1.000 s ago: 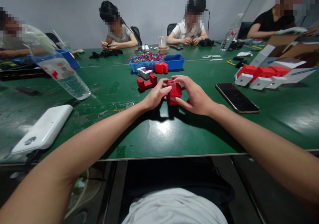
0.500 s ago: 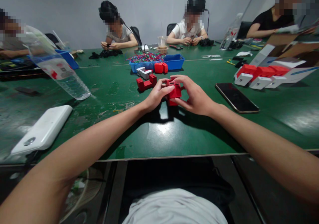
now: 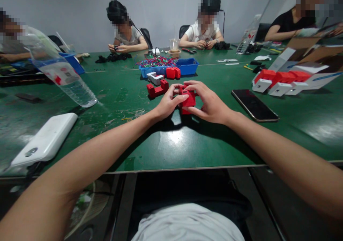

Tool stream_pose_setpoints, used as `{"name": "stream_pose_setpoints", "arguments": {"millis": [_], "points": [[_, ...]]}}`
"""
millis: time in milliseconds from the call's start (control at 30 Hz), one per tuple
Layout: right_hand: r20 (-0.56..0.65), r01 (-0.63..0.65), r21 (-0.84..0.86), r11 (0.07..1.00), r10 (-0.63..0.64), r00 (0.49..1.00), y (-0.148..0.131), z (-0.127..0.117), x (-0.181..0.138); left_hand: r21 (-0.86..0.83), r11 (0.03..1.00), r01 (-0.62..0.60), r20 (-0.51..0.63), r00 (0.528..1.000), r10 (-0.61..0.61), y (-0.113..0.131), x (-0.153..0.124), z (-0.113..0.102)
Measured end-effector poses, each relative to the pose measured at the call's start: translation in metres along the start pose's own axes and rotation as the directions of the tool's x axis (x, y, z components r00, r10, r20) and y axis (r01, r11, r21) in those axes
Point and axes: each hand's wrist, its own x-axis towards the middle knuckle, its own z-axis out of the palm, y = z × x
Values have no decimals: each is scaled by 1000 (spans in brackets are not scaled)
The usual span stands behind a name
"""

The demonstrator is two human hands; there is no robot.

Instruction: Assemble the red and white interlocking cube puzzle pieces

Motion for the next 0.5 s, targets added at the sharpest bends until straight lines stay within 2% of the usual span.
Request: {"name": "stream_pose_setpoints", "arguments": {"millis": [300, 500], "points": [[-12, -32, -10, 999, 32, 999, -1, 0, 0, 33, 999, 1, 59, 998, -3, 4, 0, -2], [-15, -85, 51, 995, 86, 996, -2, 0, 0, 23, 1000, -6, 86, 996, 4, 2, 2, -4]]}}
